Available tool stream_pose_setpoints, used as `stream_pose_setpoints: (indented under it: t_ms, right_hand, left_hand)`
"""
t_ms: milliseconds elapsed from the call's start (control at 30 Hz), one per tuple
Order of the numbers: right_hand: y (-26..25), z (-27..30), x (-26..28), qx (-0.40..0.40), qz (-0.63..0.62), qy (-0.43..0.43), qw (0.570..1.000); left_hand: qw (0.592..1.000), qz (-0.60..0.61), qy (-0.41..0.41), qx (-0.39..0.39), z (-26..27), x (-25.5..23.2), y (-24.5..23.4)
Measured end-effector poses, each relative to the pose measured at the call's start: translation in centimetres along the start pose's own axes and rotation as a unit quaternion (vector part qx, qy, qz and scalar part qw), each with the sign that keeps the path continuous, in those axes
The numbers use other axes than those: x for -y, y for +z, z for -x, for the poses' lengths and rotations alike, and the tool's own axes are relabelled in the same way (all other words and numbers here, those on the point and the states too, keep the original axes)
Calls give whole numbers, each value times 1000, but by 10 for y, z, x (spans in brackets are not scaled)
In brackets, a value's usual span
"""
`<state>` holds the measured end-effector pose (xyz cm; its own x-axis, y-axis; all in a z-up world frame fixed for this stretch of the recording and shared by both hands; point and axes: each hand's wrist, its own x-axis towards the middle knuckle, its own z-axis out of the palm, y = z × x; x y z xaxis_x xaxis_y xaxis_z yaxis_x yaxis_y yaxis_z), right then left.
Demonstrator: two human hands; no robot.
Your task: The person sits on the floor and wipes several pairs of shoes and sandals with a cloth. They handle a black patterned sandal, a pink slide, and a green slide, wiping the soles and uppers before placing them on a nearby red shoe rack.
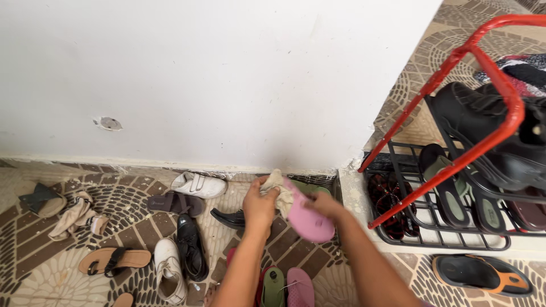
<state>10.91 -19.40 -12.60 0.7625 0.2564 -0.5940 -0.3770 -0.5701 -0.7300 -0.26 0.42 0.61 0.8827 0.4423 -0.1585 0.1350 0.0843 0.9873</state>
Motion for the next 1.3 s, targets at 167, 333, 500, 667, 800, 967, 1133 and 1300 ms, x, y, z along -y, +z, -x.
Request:
stream_pose_setpoints:
  t_ms: [167,333,500,667,800,967,1133,1300]
  right_hand:
    - [-62,100,70,-11,-236,-87,968]
    - [-69,174,52,45,-441,-174,879]
    - [-38,229,57,-1,-527,-104,843]
    - [-42,205,56,6,-481,-94,871]
    - [-53,178,45,-46,-441,-52,895]
    - [-57,177,53,-21,-399,-80,913]
    - [-52,163,55,-48,-283,-121,950]
    - [-49,164,55,-46,-201,-171,963]
  left_hand:
    - [943,-237,195,-129,19,-14,12]
    - [982,185,22,37,22,-9,39]
    - [968,204,6,147,38,-5,64]
    - [951,-160,255,68,40,8,70]
    - [985,-116,104,69,44,13,79]
    - [993,87,-65,54,30,-1,88]
    - [934,327,1,146,-15,2,64]
    - [977,-53,187,86,-2,-25,71]
